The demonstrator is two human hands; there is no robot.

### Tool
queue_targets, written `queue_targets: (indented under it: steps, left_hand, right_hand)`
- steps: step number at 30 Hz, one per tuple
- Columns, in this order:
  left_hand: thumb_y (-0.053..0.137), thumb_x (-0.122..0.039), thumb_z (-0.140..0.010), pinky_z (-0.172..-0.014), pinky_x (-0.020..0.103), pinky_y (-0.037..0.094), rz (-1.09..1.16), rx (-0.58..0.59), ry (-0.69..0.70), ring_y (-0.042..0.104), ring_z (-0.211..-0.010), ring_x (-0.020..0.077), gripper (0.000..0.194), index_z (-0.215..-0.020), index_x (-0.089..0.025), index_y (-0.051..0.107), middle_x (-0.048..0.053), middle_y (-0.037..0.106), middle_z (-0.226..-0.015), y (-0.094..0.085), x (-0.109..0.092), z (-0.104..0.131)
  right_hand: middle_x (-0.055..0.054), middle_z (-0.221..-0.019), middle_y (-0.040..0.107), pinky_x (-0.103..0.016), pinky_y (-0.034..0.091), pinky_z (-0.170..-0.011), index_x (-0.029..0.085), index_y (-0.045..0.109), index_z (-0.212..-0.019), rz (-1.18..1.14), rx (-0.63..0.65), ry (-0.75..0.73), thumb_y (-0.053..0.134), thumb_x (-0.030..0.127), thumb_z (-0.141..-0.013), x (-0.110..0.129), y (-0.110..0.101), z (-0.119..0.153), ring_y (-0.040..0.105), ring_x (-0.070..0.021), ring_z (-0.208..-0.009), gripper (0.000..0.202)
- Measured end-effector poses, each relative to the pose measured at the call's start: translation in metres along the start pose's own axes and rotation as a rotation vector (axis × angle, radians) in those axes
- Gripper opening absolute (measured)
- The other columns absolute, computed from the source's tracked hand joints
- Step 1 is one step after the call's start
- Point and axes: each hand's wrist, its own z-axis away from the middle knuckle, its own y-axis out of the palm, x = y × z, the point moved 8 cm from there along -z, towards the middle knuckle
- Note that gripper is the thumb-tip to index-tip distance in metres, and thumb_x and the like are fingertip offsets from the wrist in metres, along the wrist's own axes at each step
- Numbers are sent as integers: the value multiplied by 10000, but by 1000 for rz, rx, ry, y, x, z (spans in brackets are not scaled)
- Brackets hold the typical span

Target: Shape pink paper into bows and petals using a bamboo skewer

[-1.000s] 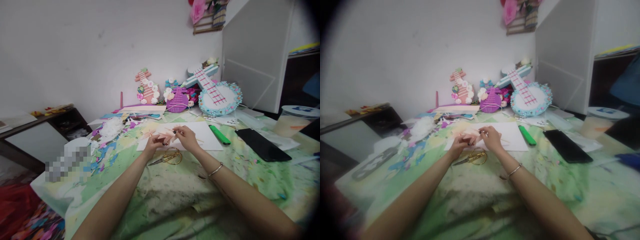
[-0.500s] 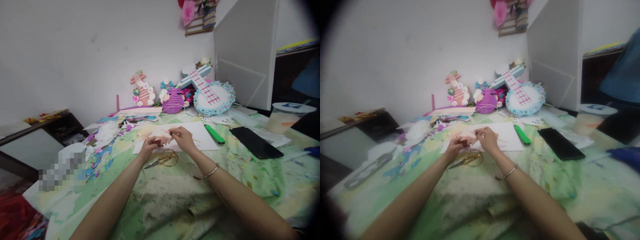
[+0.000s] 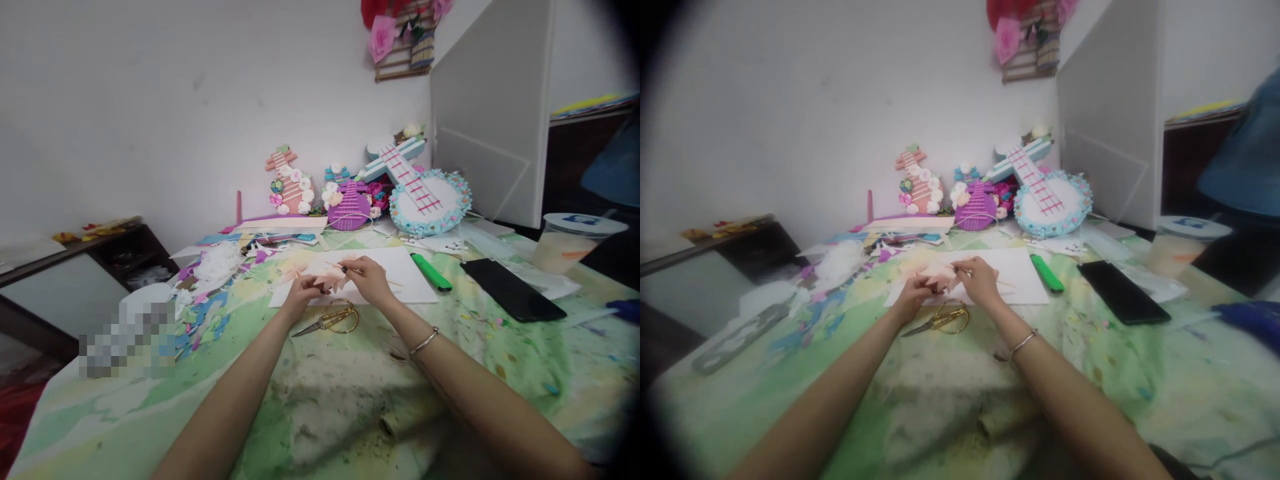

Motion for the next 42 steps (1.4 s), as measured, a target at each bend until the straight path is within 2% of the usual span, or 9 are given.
queue_targets:
  steps: [5, 12, 26, 36, 42]
  left_hand:
    - [577, -86, -564, -759, 307, 453, 9, 5, 8, 592, -778, 189, 204, -748, -120, 659, 36, 643, -753, -2, 1, 1]
    - [590, -99, -556, -702, 274, 441, 37, 32, 12, 571, -722, 163, 171, -715, -120, 651, 14, 607, -680, 0, -2, 4]
    - [568, -84, -565, -764, 308, 460, 65, 12, 3, 603, -816, 197, 261, -796, -127, 682, 35, 658, -782, -2, 1, 4]
    - [581, -89, -557, -744, 291, 460, 69, 4, -3, 609, -758, 181, 243, -773, -121, 686, 28, 664, -747, -3, 2, 4]
    - [578, -114, -549, -763, 324, 471, 53, 21, 4, 613, -800, 210, 285, -816, -115, 677, 54, 668, -806, -1, 0, 3]
  right_hand:
    - [-16, -864, 619, -286, 389, -790, 294, 713, -967, 14, -11, -15, 518, 195, -780, -2, 0, -1, 573, -160, -849, 288]
    - [-22, -843, 619, -272, 399, -759, 267, 711, -986, 20, 3, -23, 521, 169, -759, -2, 2, -2, 574, -152, -814, 311]
    - [-22, -854, 626, -285, 412, -808, 266, 713, -974, 19, 18, -33, 520, 155, -769, -2, 3, -1, 594, -152, -840, 303]
    - [-30, -851, 621, -284, 413, -784, 258, 710, -993, 46, 28, -47, 526, 161, -769, -2, 5, -1, 584, -158, -832, 306]
    - [-21, -866, 631, -274, 413, -787, 268, 708, -992, 49, 23, -42, 531, 160, -768, -6, 4, -3, 588, -147, -828, 306]
